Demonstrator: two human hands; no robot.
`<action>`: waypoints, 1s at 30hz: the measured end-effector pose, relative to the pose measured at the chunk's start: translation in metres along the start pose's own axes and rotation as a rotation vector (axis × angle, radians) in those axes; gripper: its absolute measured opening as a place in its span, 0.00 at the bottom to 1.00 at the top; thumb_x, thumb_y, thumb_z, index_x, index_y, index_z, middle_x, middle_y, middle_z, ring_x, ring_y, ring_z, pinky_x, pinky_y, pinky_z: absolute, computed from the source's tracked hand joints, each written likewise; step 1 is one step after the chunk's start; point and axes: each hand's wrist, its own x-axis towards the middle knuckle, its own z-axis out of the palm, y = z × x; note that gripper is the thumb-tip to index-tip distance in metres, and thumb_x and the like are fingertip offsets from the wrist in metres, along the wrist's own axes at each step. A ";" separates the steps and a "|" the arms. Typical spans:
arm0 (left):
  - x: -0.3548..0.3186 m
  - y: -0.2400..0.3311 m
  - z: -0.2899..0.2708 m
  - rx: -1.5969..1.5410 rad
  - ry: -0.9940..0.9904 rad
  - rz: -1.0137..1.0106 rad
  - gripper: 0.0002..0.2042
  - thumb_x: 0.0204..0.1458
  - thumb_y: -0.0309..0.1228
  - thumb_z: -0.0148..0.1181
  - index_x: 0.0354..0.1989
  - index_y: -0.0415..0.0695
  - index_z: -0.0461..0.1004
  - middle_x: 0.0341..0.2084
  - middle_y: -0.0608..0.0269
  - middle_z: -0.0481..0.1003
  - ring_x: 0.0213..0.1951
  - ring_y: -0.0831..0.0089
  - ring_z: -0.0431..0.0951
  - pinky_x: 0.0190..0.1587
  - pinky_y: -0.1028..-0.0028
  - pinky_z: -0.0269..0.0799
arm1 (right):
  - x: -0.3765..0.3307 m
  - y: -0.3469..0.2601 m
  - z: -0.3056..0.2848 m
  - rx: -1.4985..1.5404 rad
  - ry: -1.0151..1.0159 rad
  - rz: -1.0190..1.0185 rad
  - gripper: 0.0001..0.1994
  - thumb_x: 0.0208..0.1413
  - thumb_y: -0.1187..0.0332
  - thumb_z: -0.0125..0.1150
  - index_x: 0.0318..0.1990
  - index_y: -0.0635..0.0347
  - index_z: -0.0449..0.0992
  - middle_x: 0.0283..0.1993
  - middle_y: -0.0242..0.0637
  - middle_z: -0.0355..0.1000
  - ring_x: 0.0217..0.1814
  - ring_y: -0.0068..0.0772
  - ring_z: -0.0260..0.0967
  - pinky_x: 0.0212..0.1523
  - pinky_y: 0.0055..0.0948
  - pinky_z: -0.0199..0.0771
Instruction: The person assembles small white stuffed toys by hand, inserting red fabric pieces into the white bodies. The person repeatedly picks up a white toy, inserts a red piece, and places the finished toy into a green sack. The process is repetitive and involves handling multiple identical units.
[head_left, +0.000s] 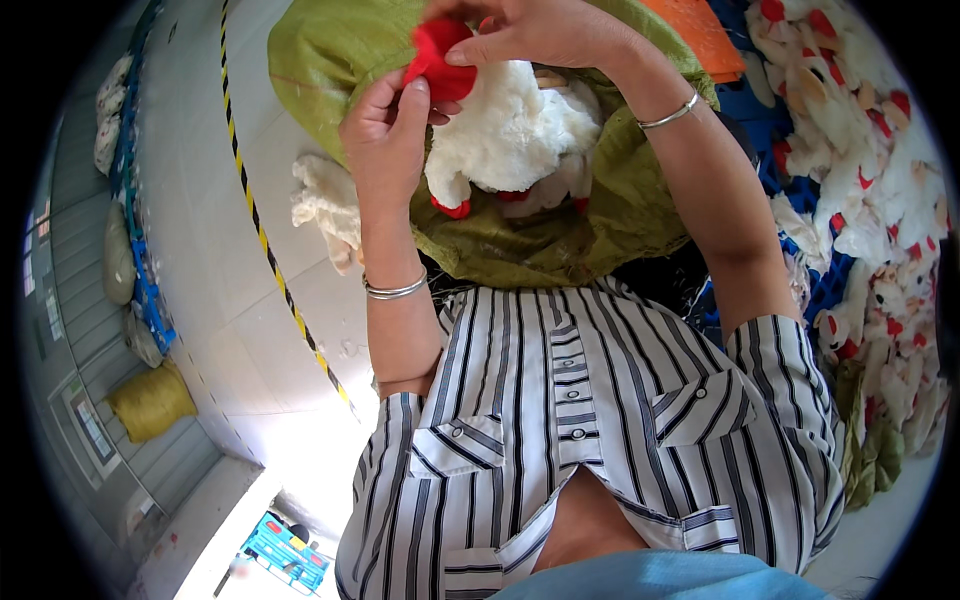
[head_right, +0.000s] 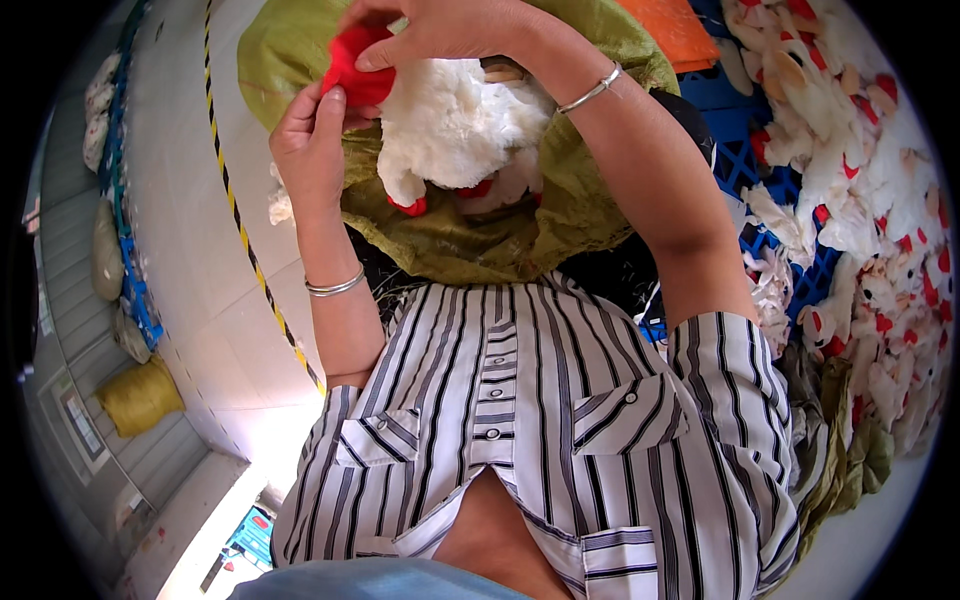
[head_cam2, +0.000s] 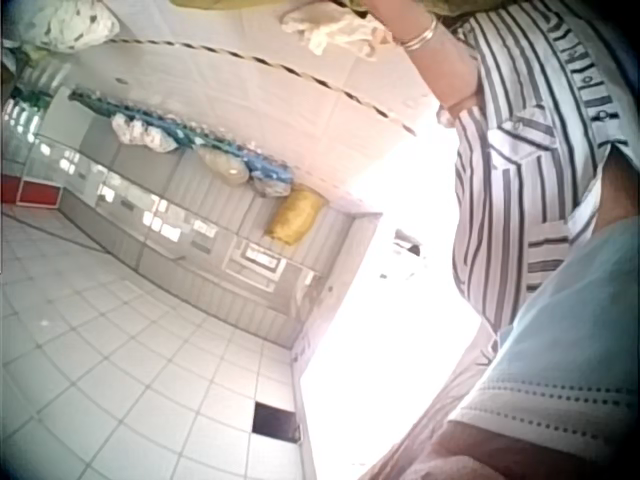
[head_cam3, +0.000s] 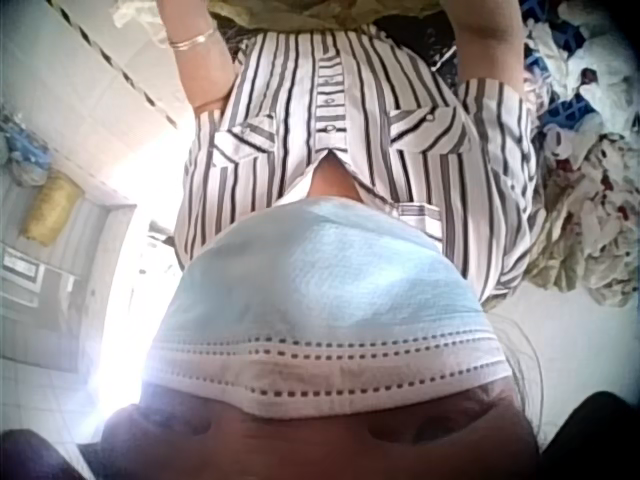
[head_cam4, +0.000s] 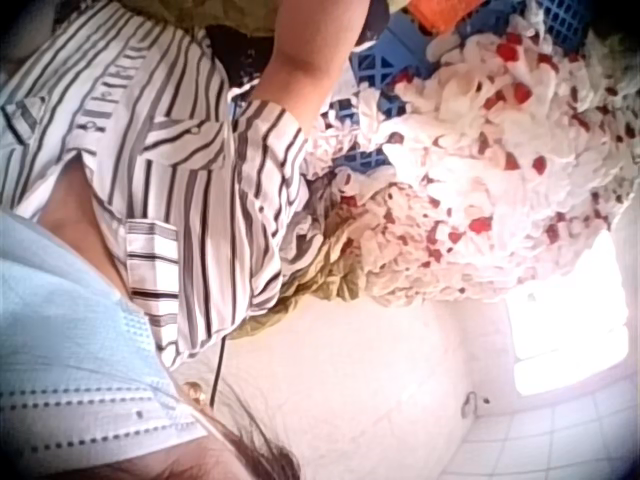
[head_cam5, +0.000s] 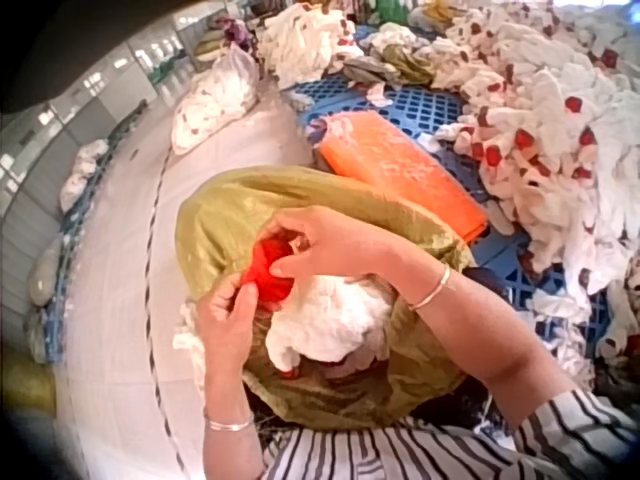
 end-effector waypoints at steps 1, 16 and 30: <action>0.002 0.002 0.000 0.042 0.019 0.009 0.09 0.60 0.27 0.55 0.42 0.35 0.77 0.25 0.64 0.79 0.25 0.80 0.78 0.29 0.80 0.73 | 0.002 0.008 -0.002 0.104 -0.090 0.057 0.15 0.49 0.71 0.65 0.44 0.64 0.75 0.36 0.36 0.74 0.36 0.24 0.69 0.39 0.23 0.71; -0.005 -0.050 0.002 0.437 -0.049 0.103 0.26 0.46 0.34 0.69 0.52 0.38 0.69 0.41 0.58 0.75 0.37 0.68 0.77 0.45 0.72 0.73 | -0.001 -0.002 0.002 -0.251 0.283 -0.120 0.07 0.49 0.73 0.55 0.31 0.65 0.78 0.27 0.44 0.75 0.30 0.41 0.74 0.33 0.35 0.71; 0.005 -0.028 -0.082 0.167 0.065 -0.145 0.12 0.51 0.21 0.62 0.45 0.38 0.79 0.31 0.66 0.79 0.29 0.80 0.75 0.34 0.79 0.71 | 0.006 0.055 -0.057 0.111 0.925 -0.090 0.10 0.52 0.81 0.44 0.28 0.62 0.74 0.24 0.29 0.70 0.23 0.19 0.66 0.24 0.21 0.67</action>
